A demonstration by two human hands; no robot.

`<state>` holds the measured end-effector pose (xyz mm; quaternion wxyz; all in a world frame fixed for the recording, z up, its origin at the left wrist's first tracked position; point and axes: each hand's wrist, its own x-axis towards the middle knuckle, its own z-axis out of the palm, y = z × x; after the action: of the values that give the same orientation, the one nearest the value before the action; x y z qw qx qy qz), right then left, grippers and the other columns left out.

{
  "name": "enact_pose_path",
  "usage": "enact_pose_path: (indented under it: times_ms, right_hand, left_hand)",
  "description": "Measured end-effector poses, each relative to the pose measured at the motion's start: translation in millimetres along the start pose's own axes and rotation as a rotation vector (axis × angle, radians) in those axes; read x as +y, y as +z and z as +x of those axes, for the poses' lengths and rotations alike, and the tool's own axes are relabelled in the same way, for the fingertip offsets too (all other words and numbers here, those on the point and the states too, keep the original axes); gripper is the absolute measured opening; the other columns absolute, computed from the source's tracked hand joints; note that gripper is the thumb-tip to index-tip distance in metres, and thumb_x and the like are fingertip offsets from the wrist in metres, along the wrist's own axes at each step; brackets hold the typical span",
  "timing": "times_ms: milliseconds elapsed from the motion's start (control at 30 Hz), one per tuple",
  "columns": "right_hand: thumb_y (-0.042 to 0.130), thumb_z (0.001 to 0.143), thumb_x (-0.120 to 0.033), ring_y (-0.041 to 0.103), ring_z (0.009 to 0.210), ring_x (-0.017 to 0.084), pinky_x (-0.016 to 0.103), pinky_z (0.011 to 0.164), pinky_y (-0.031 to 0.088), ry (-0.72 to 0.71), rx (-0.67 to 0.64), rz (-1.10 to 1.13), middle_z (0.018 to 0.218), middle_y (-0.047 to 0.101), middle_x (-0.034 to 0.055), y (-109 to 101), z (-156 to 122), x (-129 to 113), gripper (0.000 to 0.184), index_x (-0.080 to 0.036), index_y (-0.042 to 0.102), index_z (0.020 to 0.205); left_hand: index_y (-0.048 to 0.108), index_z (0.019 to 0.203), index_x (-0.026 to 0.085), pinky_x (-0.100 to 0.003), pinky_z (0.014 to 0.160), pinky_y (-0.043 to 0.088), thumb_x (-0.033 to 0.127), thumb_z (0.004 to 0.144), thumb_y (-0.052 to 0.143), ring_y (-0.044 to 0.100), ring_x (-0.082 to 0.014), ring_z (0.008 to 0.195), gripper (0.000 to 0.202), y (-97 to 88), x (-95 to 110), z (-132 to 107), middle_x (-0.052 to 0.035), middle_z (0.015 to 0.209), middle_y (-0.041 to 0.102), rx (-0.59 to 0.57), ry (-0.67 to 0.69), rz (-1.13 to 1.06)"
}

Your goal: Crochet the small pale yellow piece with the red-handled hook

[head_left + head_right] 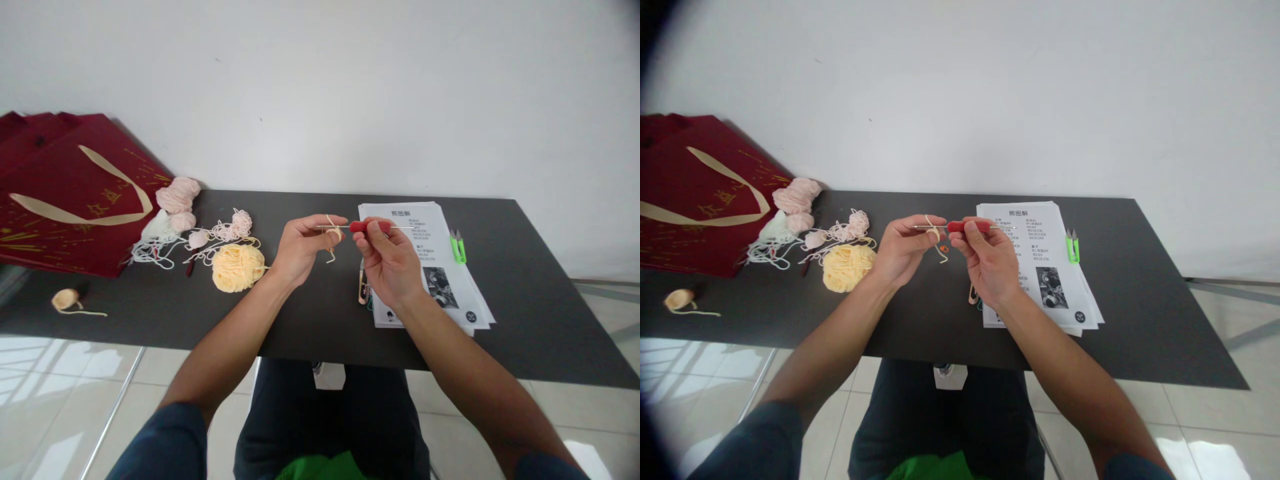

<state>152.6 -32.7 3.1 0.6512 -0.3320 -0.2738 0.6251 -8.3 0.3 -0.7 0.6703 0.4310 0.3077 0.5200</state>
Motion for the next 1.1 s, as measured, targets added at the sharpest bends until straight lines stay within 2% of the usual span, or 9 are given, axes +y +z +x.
enact_pose_path:
  times_ms: [133,267,567,867,1000,1100]
  right_hand:
    - [0.093,0.075,-0.034,0.078,0.071,0.006,0.01,0.072,0.065,0.011,0.023,0.018,0.082,0.081,-0.0034,0,2,3,0.025,-0.02,0.077,0.088]
    - [0.091,0.077,-0.038,0.077,0.071,0.007,0.013,0.071,0.066,0.044,0.022,-0.027,0.086,0.082,-0.0016,-2,3,4,0.026,-0.02,0.076,0.09]
    - [0.086,0.082,-0.043,0.067,0.061,0.006,0.014,0.053,0.056,0.097,-0.1,-0.068,0.073,0.075,-0.0026,-1,2,1,0.027,-0.019,0.074,0.086]
    - [0.088,0.08,-0.039,0.069,0.067,0.006,0.014,0.057,0.057,0.05,-0.05,-0.043,0.082,0.077,-0.0028,-1,2,3,0.026,-0.02,0.072,0.089]
    - [0.089,0.079,-0.038,0.069,0.066,0.006,0.014,0.058,0.057,0.051,-0.038,-0.029,0.081,0.077,-0.0028,0,2,4,0.026,-0.019,0.073,0.088]
    - [0.089,0.079,-0.039,0.068,0.066,0.006,0.015,0.058,0.058,0.053,-0.022,-0.036,0.081,0.077,-0.0027,0,2,5,0.027,-0.02,0.072,0.088]
  left_hand:
    - [0.085,0.095,0.021,-0.028,0.077,0.054,0.023,0.068,0.092,0.073,-0.0159,0.077,0.029,2.1,-2,-2,-0.0047,0.085,0.081,-0.016,-0.004,0.014]
    - [0.085,0.098,0.022,-0.029,0.08,0.055,0.021,0.068,0.092,0.074,-0.0157,0.079,0.031,1.6,-4,-1,-0.0045,0.087,0.082,-0.04,-0.013,-0.003]
    - [0.084,0.105,0.022,-0.034,0.078,0.057,0.025,0.068,0.093,0.073,-0.0185,0.077,0.038,-1.4,-3,-1,-0.0071,0.09,0.082,-0.12,-0.025,0.0]
    - [0.084,0.089,0.021,-0.029,0.073,0.053,0.029,0.072,0.09,0.068,-0.016,0.079,0.02,1.2,-6,0,-0.0043,0.087,0.077,0.032,0.125,0.133]
    - [0.084,0.084,0.023,-0.026,0.077,0.051,0.024,0.071,0.09,0.066,-0.0146,0.088,0.014,1.3,-10,3,-0.0035,0.093,0.074,0.05,0.199,0.124]
    - [0.085,0.087,0.024,-0.027,0.077,0.05,0.025,0.074,0.088,0.065,-0.0145,0.085,0.014,1.6,-11,2,-0.0033,0.091,0.074,0.054,0.185,0.147]
